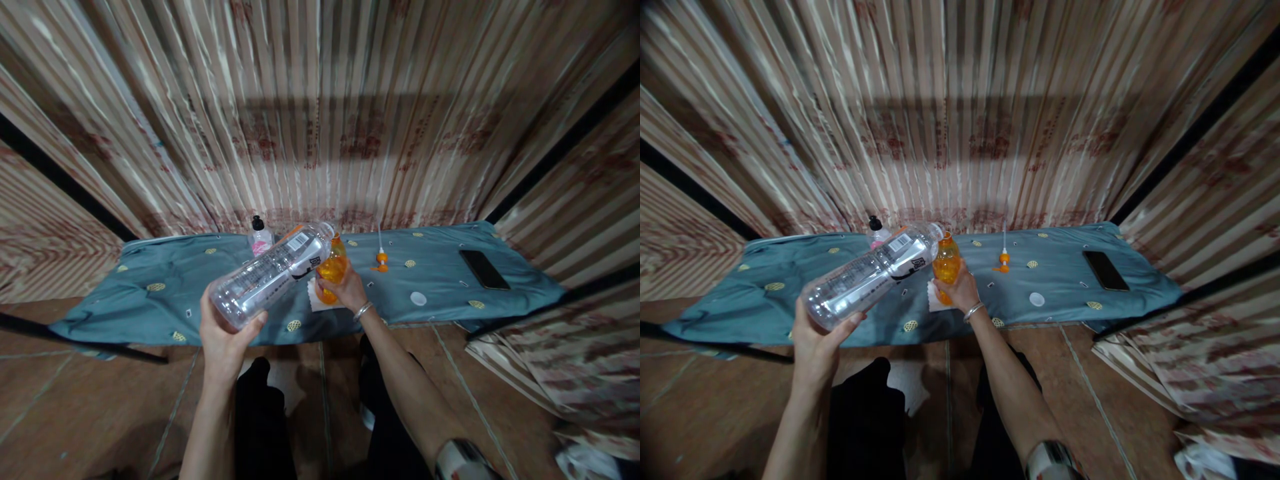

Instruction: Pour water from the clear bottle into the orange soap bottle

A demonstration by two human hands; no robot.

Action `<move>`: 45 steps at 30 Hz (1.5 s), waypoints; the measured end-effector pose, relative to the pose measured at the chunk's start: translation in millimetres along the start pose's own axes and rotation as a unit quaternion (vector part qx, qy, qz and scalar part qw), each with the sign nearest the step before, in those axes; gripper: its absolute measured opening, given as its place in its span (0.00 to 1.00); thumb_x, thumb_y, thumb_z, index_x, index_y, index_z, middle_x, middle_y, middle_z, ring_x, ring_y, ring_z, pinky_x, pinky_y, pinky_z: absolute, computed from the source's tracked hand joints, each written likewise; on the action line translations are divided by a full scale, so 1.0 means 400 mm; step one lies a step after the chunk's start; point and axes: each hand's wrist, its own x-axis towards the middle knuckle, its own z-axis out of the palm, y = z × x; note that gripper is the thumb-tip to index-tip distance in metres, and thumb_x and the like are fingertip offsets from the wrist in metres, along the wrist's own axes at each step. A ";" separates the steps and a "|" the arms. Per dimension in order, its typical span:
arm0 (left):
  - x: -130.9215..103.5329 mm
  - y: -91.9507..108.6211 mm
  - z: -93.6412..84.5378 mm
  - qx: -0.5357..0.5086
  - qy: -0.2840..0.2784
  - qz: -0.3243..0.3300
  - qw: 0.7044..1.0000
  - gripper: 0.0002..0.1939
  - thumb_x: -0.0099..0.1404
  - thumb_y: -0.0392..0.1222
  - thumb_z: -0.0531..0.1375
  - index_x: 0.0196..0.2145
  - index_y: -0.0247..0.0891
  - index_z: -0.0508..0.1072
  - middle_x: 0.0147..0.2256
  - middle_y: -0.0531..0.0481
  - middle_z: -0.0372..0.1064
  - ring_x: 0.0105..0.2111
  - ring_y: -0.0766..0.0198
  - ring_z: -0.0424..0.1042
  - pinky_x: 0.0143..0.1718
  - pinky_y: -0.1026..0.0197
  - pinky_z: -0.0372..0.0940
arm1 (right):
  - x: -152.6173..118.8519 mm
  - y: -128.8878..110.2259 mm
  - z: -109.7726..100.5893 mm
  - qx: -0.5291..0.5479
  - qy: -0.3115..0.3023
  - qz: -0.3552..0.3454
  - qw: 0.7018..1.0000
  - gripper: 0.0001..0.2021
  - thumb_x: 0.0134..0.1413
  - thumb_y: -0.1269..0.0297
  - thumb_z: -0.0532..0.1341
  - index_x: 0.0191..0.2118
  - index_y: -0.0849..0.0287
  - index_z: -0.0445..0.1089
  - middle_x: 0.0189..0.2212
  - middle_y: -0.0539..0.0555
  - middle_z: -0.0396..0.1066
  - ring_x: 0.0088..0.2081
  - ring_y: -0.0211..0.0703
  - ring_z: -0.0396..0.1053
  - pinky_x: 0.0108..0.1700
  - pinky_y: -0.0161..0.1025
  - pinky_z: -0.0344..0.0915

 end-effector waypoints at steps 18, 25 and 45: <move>0.000 -0.009 0.001 -0.016 -0.003 -0.001 1.000 0.48 0.42 0.53 0.80 0.58 0.38 0.70 0.56 0.39 0.74 0.56 0.44 0.77 0.59 0.45 0.74 | 0.007 0.020 0.008 0.007 0.011 -0.019 1.000 0.33 0.42 0.50 0.76 0.53 0.52 0.68 0.45 0.55 0.82 0.47 0.61 0.82 0.53 0.58 0.78; 0.001 -0.008 0.002 -0.025 -0.003 -0.011 1.000 0.48 0.41 0.51 0.81 0.57 0.38 0.70 0.56 0.38 0.74 0.56 0.43 0.77 0.59 0.43 0.74 | 0.003 0.007 -0.001 -0.003 -0.001 -0.009 1.000 0.32 0.43 0.50 0.75 0.53 0.52 0.67 0.47 0.57 0.82 0.50 0.62 0.82 0.55 0.58 0.78; 0.000 -0.008 0.004 -0.032 -0.005 0.012 0.999 0.46 0.43 0.52 0.81 0.57 0.39 0.71 0.55 0.40 0.75 0.54 0.47 0.78 0.57 0.45 0.75 | 0.009 0.024 0.010 0.000 0.008 -0.008 1.000 0.34 0.43 0.51 0.77 0.55 0.53 0.67 0.48 0.57 0.82 0.50 0.61 0.82 0.55 0.58 0.78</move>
